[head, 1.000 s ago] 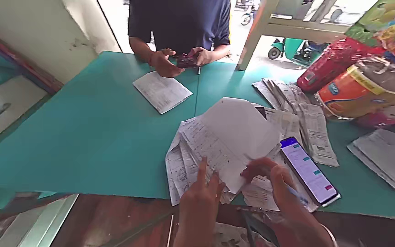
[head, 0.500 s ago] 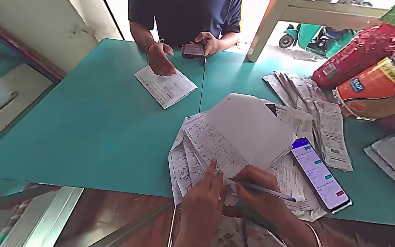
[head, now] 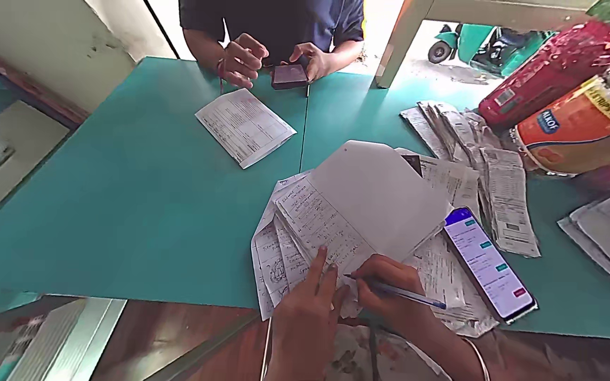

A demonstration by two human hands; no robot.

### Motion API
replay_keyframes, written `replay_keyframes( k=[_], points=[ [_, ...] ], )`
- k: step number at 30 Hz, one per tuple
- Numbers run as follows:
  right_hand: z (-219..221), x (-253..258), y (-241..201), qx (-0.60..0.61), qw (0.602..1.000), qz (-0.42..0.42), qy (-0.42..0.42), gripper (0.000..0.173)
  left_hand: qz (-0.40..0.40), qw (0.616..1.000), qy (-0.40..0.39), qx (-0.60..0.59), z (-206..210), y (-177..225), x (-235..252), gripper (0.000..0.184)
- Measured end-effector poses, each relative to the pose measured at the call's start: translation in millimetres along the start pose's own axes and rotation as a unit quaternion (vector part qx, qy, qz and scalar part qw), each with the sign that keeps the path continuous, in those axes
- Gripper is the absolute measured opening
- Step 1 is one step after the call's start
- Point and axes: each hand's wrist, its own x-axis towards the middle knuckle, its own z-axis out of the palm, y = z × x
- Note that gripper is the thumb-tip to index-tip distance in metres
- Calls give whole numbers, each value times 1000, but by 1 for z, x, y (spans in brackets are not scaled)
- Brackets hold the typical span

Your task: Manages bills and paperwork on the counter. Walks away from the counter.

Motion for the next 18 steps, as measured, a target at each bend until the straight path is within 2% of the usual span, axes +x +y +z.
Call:
replay_keyframes(
  k=[18],
  points=[
    [1, 0, -3, -21, 999, 10, 33, 8, 1, 1000, 1, 4, -1, -1, 0, 34]
  ],
)
